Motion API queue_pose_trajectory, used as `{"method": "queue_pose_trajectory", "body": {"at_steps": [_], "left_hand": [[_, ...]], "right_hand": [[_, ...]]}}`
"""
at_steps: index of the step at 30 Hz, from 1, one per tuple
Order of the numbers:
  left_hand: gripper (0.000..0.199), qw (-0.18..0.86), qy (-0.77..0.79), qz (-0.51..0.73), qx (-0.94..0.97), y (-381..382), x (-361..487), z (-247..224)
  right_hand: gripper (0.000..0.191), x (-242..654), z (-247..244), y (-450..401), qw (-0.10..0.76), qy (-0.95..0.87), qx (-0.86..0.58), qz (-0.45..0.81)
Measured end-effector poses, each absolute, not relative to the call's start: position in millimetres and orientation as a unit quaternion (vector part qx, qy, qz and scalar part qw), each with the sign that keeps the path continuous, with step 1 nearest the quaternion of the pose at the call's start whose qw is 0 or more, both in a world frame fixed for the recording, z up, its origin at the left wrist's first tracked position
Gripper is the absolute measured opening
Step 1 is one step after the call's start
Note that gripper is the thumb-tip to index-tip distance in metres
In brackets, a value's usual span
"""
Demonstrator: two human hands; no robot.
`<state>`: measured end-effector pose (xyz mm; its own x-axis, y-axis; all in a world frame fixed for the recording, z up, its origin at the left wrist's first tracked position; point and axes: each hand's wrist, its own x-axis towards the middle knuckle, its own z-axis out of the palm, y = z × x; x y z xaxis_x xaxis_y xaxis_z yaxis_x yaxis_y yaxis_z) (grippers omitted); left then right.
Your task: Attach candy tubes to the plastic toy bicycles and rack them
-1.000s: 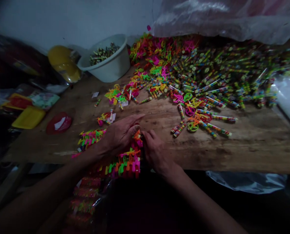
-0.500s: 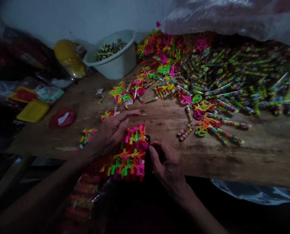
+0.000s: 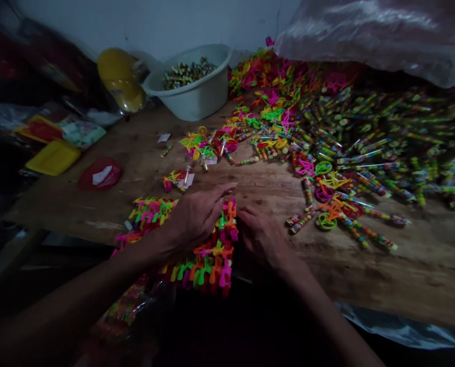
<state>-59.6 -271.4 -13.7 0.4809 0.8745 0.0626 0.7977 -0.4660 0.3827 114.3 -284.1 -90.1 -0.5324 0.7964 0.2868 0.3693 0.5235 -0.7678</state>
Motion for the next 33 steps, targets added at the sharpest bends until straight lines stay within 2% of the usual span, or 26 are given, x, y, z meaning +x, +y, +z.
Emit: {"method": "queue_pose_trajectory", "body": {"at_steps": [3, 7, 10, 13, 19, 22, 25, 30, 33], "left_hand": [[0.042, 0.130, 0.504, 0.092, 0.849, -272, -60, -15], [0.041, 0.127, 0.501, 0.083, 0.852, -273, -58, -12], [0.041, 0.126, 0.510, 0.074, 0.848, -272, -56, -14], [0.041, 0.131, 0.514, 0.072, 0.844, -272, -55, -16], [0.053, 0.183, 0.523, 0.096, 0.827, -273, -57, -8], [0.055, 0.179, 0.524, 0.099, 0.827, -273, -57, -8], [0.047, 0.159, 0.518, 0.112, 0.833, -273, -55, -11], [0.038, 0.118, 0.497, 0.105, 0.853, -271, -54, -16], [0.038, 0.107, 0.493, 0.098, 0.858, -270, -55, -17]], "right_hand": [[0.039, 121, -86, -273, 0.264, -0.837, -0.302, 0.371], [0.034, 126, -88, -274, 0.308, -0.807, -0.299, 0.406], [0.023, 122, -93, -280, 0.342, -0.802, -0.322, 0.369], [0.023, 118, -95, -285, 0.338, -0.815, -0.340, 0.326], [0.019, 126, -90, -291, 0.409, -0.792, -0.392, 0.226], [0.015, 137, -86, -302, 0.395, -0.782, -0.445, 0.186], [0.011, 144, -85, -317, 0.392, -0.762, -0.501, 0.123], [0.018, 144, -96, -328, 0.290, -0.771, -0.564, 0.054], [0.016, 148, -101, -332, 0.350, -0.753, -0.549, 0.095]]}}
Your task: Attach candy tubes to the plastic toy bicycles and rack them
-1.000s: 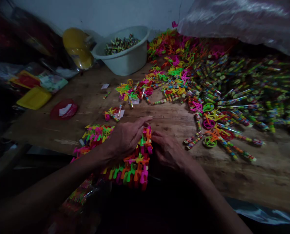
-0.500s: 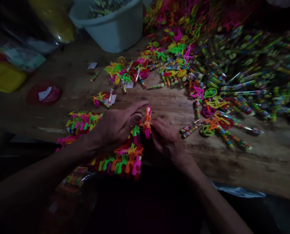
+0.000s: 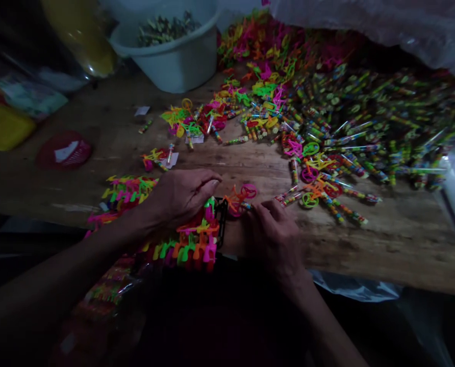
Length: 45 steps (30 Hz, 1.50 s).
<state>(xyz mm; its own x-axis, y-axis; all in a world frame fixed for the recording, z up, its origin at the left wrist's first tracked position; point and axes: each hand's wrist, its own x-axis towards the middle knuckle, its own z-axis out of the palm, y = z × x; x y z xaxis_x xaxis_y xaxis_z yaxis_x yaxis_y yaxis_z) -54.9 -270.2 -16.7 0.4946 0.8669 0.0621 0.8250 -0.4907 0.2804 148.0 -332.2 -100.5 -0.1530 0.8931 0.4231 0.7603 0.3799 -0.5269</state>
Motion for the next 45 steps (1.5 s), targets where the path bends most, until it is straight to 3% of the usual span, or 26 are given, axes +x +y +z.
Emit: {"method": "queue_pose_trajectory", "body": {"at_steps": [2, 9, 13, 17, 22, 29, 45], "left_hand": [[0.038, 0.104, 0.492, 0.095, 0.859, -270, -55, -17], [0.040, 0.103, 0.493, 0.103, 0.858, -271, -55, -19], [0.042, 0.112, 0.492, 0.090, 0.858, -271, -55, -19], [0.042, 0.116, 0.487, 0.076, 0.862, -271, -56, -16], [0.040, 0.114, 0.488, 0.068, 0.863, -272, -54, -11], [0.041, 0.099, 0.503, 0.077, 0.855, -273, -56, -15], [0.040, 0.190, 0.463, 0.124, 0.857, -275, -57, -12]], "right_hand": [[0.013, 154, -100, -337, 0.379, -0.731, -0.554, 0.117], [0.012, 149, -82, -343, 0.344, -0.696, -0.602, 0.188], [0.021, 127, -76, -329, 0.356, -0.722, -0.558, 0.204], [0.006, 111, -84, -318, 0.392, -0.710, -0.535, 0.237], [0.013, 105, -93, -312, 0.414, -0.706, -0.489, 0.302], [0.011, 104, -92, -308, 0.410, -0.766, -0.433, 0.239], [0.016, 104, -99, -307, 0.359, -0.784, -0.436, 0.258]]}}
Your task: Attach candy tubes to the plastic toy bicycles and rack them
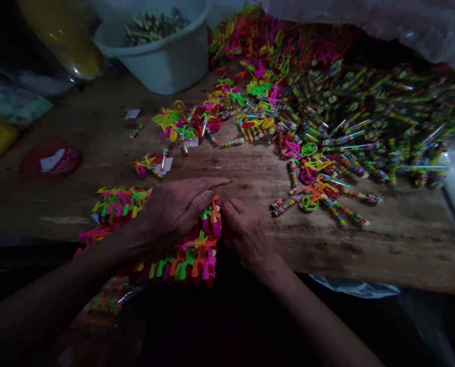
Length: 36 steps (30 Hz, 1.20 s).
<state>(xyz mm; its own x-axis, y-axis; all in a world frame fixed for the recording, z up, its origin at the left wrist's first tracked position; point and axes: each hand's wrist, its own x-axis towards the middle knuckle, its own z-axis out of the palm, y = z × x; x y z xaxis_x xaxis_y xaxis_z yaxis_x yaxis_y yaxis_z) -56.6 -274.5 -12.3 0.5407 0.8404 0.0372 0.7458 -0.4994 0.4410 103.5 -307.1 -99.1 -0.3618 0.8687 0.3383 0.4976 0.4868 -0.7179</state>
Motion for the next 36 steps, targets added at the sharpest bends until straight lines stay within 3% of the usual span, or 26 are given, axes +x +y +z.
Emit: {"method": "queue_pose_trajectory", "body": {"at_steps": [8, 14, 18, 21, 24, 30, 36], "left_hand": [[0.031, 0.181, 0.430, 0.111, 0.877, -274, -55, -15], [0.039, 0.131, 0.423, 0.127, 0.888, -270, -55, -14], [0.046, 0.065, 0.438, 0.226, 0.868, -289, -66, 20], [0.035, 0.037, 0.440, 0.277, 0.853, -338, -77, 34], [0.035, -0.010, 0.465, 0.270, 0.843, -390, -89, 12], [0.074, -0.038, 0.608, 0.206, 0.766, -405, -109, -48], [0.065, 0.003, 0.528, 0.251, 0.811, -345, -131, -49]], "right_hand": [[0.024, 98, -102, -312, 0.394, -0.763, -0.436, 0.268], [0.024, 99, -107, -316, 0.389, -0.762, -0.450, 0.256], [0.020, 103, -108, -314, 0.362, -0.776, -0.461, 0.232], [0.014, 109, -109, -320, 0.386, -0.769, -0.473, 0.189], [0.022, 115, -111, -330, 0.393, -0.746, -0.504, 0.190], [0.031, 114, -109, -335, 0.367, -0.702, -0.588, 0.165], [0.031, 117, -120, -347, 0.411, -0.725, -0.547, 0.082]]}}
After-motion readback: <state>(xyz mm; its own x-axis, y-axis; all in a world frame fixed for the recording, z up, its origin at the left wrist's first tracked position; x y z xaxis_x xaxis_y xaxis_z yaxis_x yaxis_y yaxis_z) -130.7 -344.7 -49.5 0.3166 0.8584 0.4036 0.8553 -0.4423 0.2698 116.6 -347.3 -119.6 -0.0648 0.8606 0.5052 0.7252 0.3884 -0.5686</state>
